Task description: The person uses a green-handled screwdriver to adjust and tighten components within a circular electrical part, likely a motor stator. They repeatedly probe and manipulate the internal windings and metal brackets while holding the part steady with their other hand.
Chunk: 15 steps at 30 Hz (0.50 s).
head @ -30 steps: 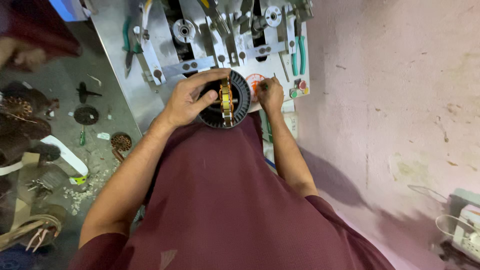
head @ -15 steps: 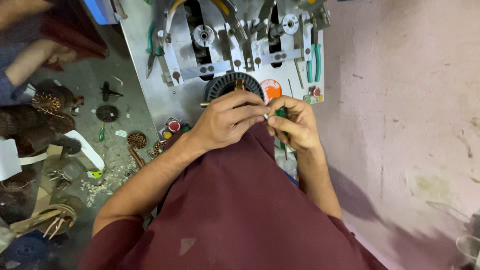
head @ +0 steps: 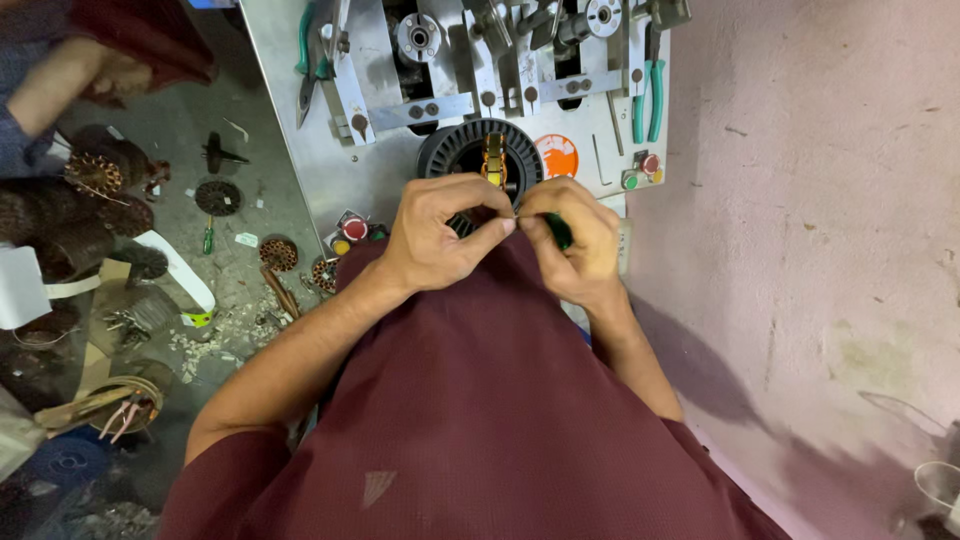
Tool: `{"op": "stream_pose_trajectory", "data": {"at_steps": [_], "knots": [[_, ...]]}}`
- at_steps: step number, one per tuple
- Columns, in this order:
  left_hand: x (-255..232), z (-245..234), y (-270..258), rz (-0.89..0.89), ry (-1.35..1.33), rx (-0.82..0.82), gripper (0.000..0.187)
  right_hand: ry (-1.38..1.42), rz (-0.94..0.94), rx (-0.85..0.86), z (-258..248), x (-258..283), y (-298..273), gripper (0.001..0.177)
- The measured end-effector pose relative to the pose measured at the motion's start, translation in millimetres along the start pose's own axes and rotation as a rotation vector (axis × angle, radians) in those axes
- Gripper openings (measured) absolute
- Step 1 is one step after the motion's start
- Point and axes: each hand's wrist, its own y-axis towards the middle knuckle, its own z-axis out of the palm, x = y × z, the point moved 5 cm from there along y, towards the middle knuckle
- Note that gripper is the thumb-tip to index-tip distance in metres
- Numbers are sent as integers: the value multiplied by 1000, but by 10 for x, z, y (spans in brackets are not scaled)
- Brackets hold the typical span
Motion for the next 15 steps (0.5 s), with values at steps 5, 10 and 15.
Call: {"op": "stream_pose_trajectory", "data": {"at_steps": [5, 10, 15], "knots": [[39, 21, -19, 53, -84, 45, 10, 27, 103, 49, 137, -108, -46, 17], [239, -94, 10, -140, -95, 18, 40, 84, 279, -171, 93, -187, -75, 14], [496, -195, 168, 38, -24, 26, 55, -120, 223, -129, 129, -97, -11, 17]]}}
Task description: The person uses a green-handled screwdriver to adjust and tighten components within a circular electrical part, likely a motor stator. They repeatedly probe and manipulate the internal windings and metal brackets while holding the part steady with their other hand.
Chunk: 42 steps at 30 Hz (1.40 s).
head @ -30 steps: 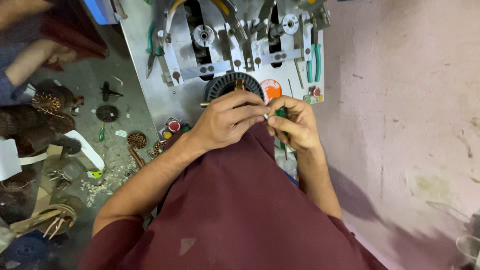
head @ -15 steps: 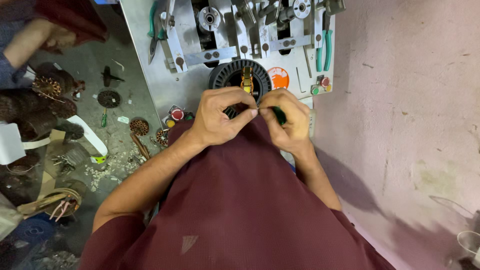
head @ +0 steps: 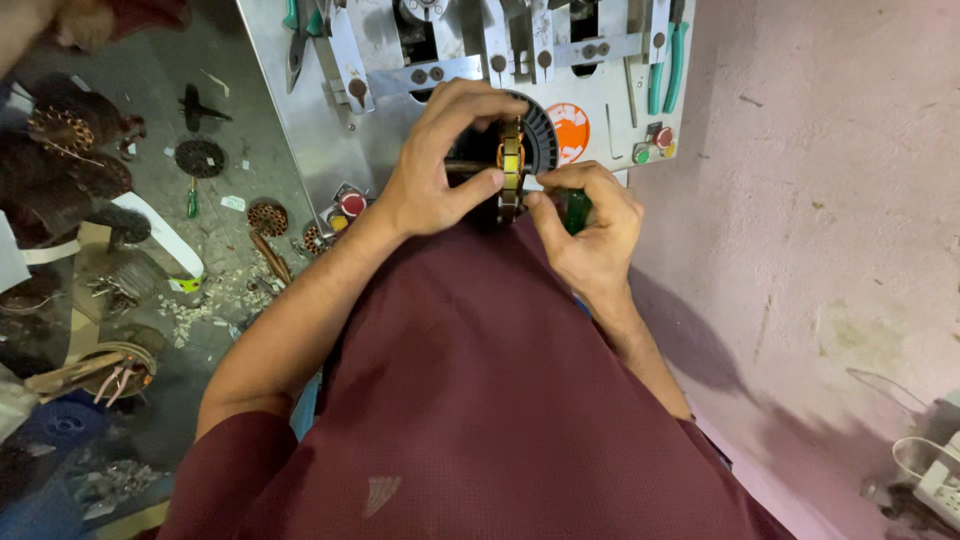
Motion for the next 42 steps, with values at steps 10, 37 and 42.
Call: {"op": "stream_pose_trajectory", "data": {"at_steps": [10, 37, 42], "knots": [[401, 32, 104, 95, -217, 357, 39, -140, -45, -91, 128, 33, -42, 19], [419, 30, 68, 136, -185, 289, 37, -249, -107, -231, 266, -6, -204, 27], [452, 37, 54, 119, -183, 287, 38, -253, -103, -221, 253, -17, -192, 26]]}}
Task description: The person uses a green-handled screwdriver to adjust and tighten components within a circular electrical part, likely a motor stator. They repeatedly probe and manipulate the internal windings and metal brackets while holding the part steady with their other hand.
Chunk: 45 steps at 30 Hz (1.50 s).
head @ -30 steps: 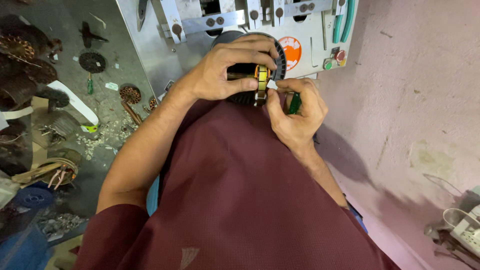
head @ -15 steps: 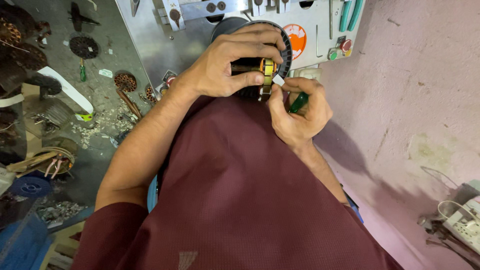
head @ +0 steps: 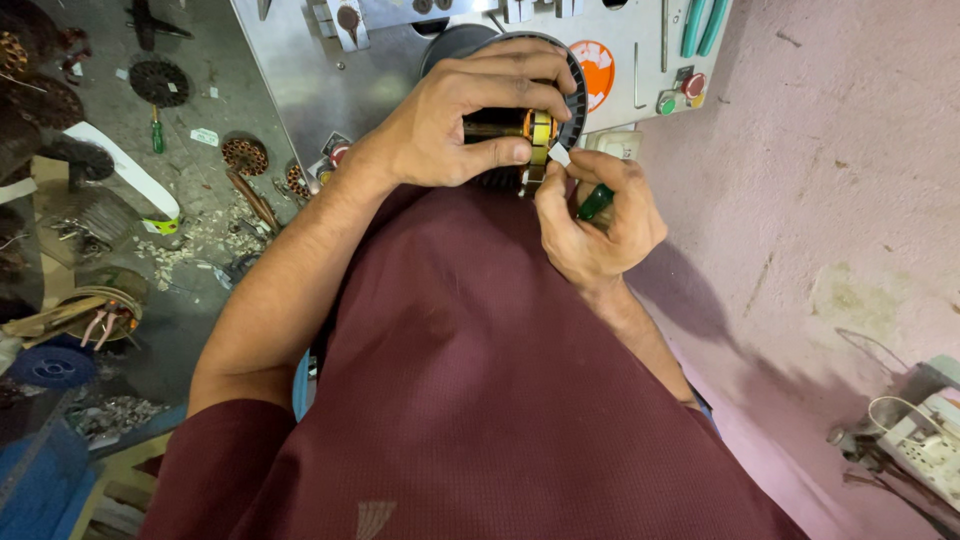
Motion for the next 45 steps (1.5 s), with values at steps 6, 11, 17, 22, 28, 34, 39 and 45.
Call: {"op": "stream_pose_trajectory", "data": {"at_steps": [6, 11, 17, 22, 28, 34, 39, 45], "knots": [[-1, -8, -1, 22, 10, 3, 39, -15, -36, 11, 6, 52, 59, 24], [5, -18, -9, 29, -15, 23, 41, -50, -45, 134, -47, 102, 177, 19], [15, -2, -20, -2, -52, 25, 37, 13, 7, 227, -68, 126, 288, 16], [-5, -12, -9, 21, -71, 25, 36, -89, -57, 260, -50, 196, 325, 17], [22, -11, -15, 9, -80, 30, 38, -125, -62, 382, -38, 147, 425, 15], [55, -20, -19, 2, -54, 29, 40, 396, 425, 654, 12, -445, 554, 16], [45, -55, -19, 42, -74, 31, 49, 713, 574, 659, 107, -638, 516, 16], [79, -52, -18, -3, -140, 53, 51, 739, 597, 702, 265, -816, 545, 18]]}}
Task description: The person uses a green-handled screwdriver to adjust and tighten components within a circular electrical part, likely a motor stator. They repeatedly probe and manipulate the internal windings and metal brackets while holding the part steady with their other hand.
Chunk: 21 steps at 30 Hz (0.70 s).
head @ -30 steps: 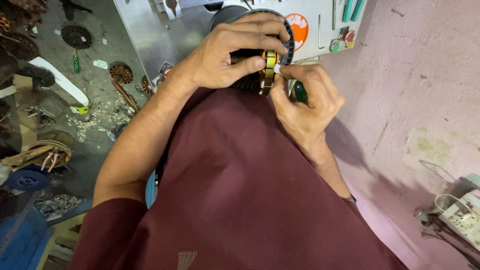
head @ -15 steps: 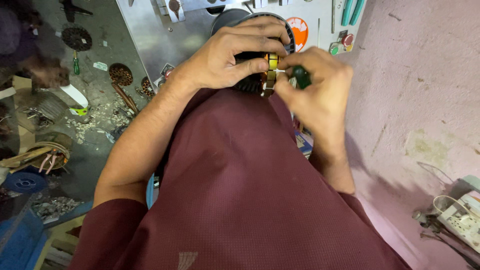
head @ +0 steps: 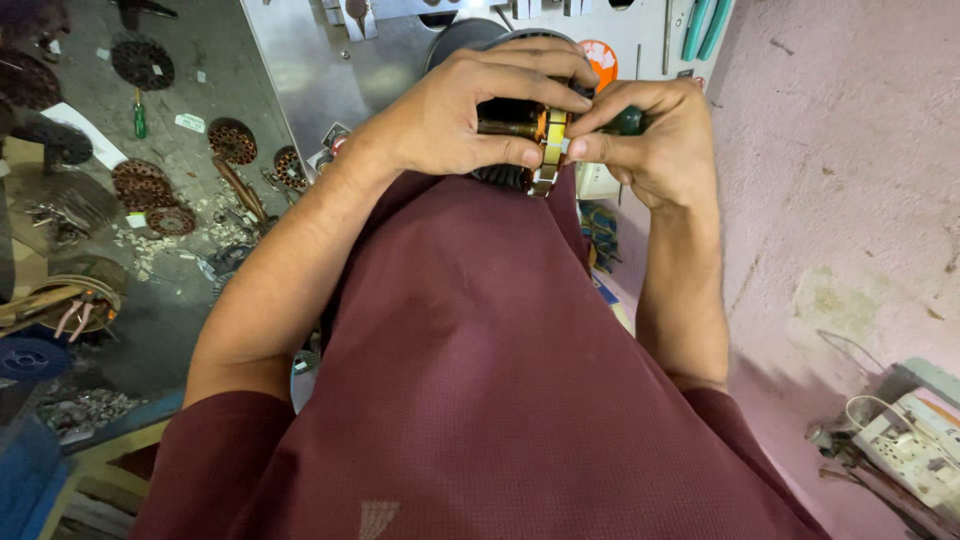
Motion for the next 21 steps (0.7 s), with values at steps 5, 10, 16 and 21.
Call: {"op": "stream_pose_trajectory", "data": {"at_steps": [5, 10, 16, 21], "knots": [[14, 10, -4, -28, -35, 12, 51, -16, 25, -14, -11, -9, 46, 21], [5, 10, 3, -61, -60, 4, 53, -141, 16, -27, 9, 69, 22, 21], [9, -2, 5, -40, -73, 12, 47, -116, 3, 4, 19, 83, 29, 21], [40, 16, 28, -21, -79, -8, 41, 38, -1, 81, 21, 33, 45, 19]]}}
